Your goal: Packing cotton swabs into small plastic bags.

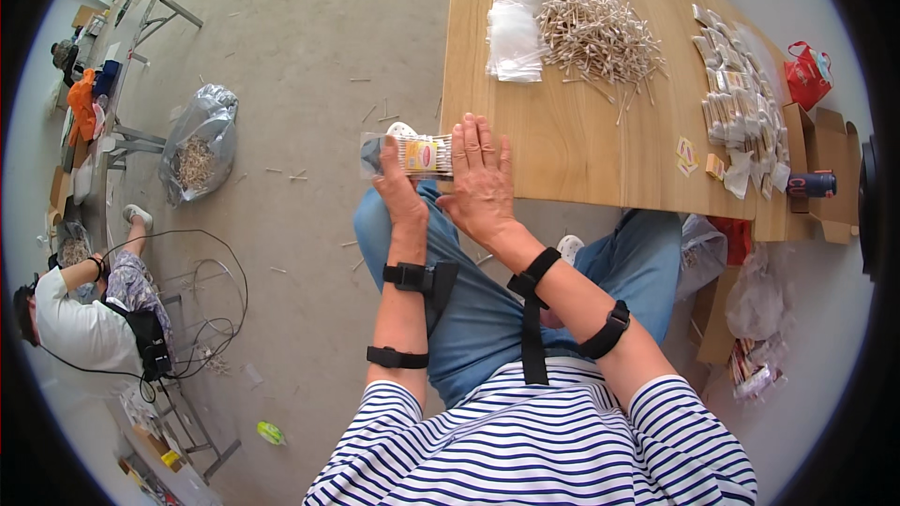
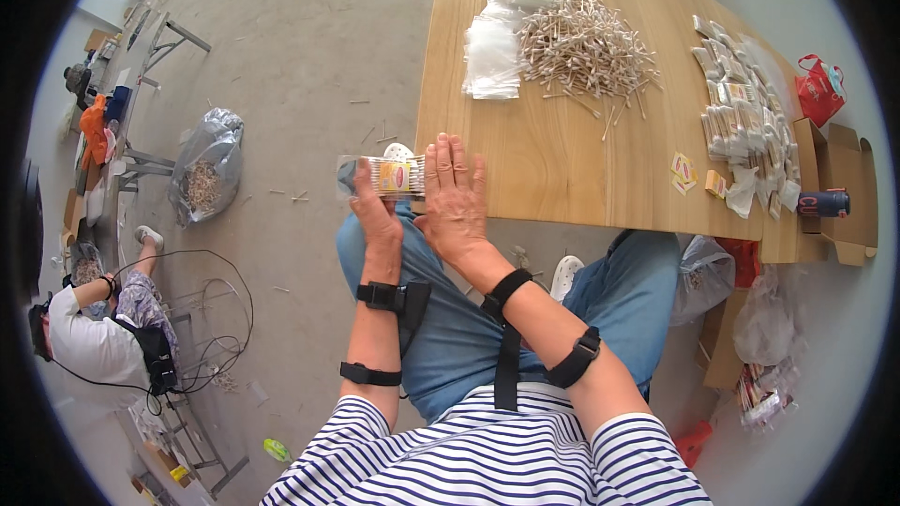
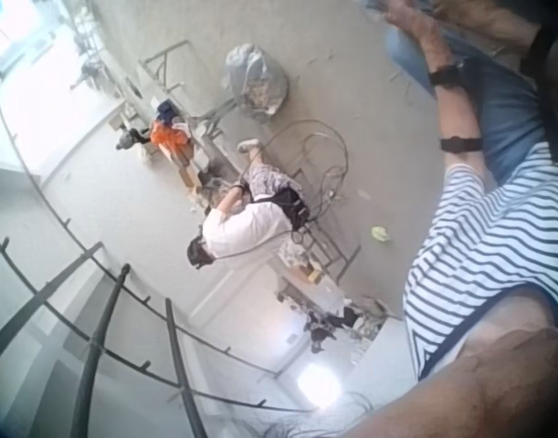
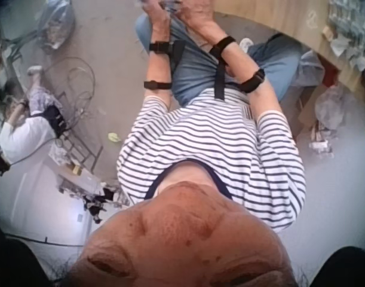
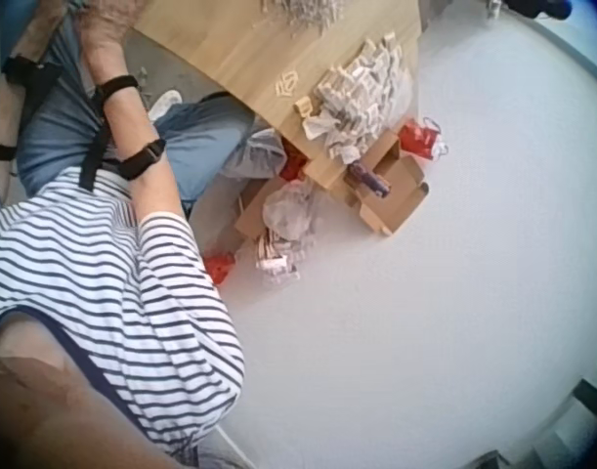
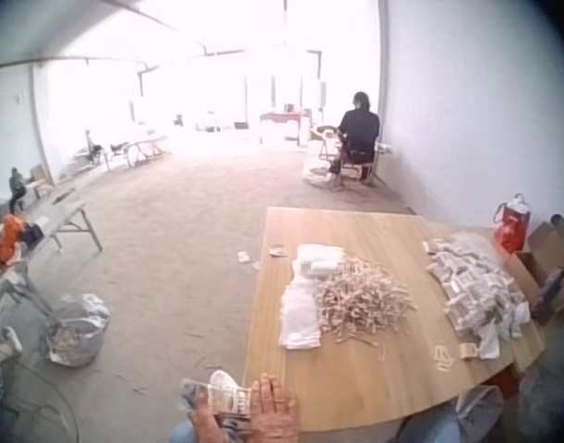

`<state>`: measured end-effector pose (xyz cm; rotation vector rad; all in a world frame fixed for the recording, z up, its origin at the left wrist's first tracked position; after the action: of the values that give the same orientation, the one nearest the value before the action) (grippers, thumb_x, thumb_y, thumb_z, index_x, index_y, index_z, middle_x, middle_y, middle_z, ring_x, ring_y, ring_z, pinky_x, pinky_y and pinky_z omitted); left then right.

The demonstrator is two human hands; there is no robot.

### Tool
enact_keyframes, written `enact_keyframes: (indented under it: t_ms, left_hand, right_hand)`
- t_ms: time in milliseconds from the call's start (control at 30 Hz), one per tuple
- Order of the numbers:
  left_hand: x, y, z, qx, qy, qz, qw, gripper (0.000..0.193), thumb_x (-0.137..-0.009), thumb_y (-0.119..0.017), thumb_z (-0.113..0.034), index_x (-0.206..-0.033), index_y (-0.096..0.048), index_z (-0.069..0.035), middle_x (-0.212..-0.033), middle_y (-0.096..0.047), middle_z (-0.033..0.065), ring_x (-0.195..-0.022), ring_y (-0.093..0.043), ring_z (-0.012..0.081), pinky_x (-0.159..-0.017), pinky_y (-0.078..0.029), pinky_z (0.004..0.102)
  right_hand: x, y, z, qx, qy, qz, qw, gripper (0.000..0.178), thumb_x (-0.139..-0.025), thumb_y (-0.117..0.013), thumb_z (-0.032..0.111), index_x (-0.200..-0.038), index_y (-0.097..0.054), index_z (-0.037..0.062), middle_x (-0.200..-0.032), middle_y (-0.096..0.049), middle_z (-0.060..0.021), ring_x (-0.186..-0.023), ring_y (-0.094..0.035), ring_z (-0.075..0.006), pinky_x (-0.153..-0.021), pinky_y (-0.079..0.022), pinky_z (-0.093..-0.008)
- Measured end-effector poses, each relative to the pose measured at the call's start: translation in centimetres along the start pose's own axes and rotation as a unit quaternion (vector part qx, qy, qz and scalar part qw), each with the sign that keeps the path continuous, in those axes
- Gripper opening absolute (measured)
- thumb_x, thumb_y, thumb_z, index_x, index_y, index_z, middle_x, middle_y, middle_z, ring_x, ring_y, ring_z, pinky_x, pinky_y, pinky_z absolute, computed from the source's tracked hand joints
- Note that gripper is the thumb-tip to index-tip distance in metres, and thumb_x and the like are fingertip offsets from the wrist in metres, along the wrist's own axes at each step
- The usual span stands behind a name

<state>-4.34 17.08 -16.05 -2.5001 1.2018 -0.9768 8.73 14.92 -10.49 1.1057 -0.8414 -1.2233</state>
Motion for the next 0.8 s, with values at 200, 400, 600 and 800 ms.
enact_keyframes:
  t_ms: [200,400,600,800]
  left_hand:
    - [-2.1,0.8,-0.7,0.077,-0.022,0.022,0.997,0.026,-0.093,-0.074,-0.034,-0.093,-0.065,-0.01,-0.09,-0.067,0.0008,-0.079,-0.067,0.0126,-0.068,-0.057,0.0303]
    - [-1.9,0.3,-0.5,0.079,-0.057,0.034,0.995,0.014,-0.092,-0.076,-0.017,-0.091,-0.064,-0.01,-0.088,-0.067,0.0005,-0.076,-0.067,0.0118,-0.066,-0.058,0.0292]
    - [-1.5,0.0,-0.8,0.08,-0.065,0.035,0.994,0.014,-0.091,-0.077,-0.016,-0.091,-0.065,-0.01,-0.087,-0.067,0.0002,-0.075,-0.067,0.0124,-0.066,-0.059,0.0298]
    - [-2.0,0.6,-0.3,0.07,-0.075,0.058,0.993,0.015,-0.095,-0.072,-0.016,-0.102,-0.067,-0.004,-0.096,-0.07,0.0038,-0.083,-0.069,0.0136,-0.071,-0.061,0.03]
  right_hand:
    - [-0.7,0.6,-0.5,0.025,-0.017,0.023,0.999,0.124,-0.064,-0.089,0.043,-0.158,-0.021,0.0008,-0.166,-0.017,-0.0173,-0.156,-0.009,-0.0371,-0.122,-0.011,-0.0604]
    - [-1.2,0.2,0.2,0.06,-0.034,0.044,0.997,0.125,-0.064,-0.088,0.048,-0.158,-0.02,0.0009,-0.167,-0.015,-0.0173,-0.156,-0.006,-0.039,-0.121,-0.008,-0.0641]
    - [-1.2,-0.1,0.4,0.057,-0.025,0.039,0.997,0.125,-0.065,-0.087,0.048,-0.158,-0.019,-0.0009,-0.167,-0.015,-0.0175,-0.156,-0.006,-0.0388,-0.122,-0.008,-0.0632]
    - [-1.4,-0.2,0.8,0.05,-0.022,0.042,0.998,0.123,-0.066,-0.086,0.046,-0.158,-0.019,-0.0019,-0.167,-0.013,-0.0174,-0.156,-0.004,-0.0391,-0.122,-0.008,-0.0619]
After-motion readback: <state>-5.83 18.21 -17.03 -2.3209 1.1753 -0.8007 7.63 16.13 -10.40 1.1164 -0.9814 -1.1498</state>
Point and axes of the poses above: each hand's wrist, its own x-axis away from the middle knuckle, its own y-axis out of the back of the hand, z = x × y, the point moved 5 cm from there along -x, towards the middle knuckle
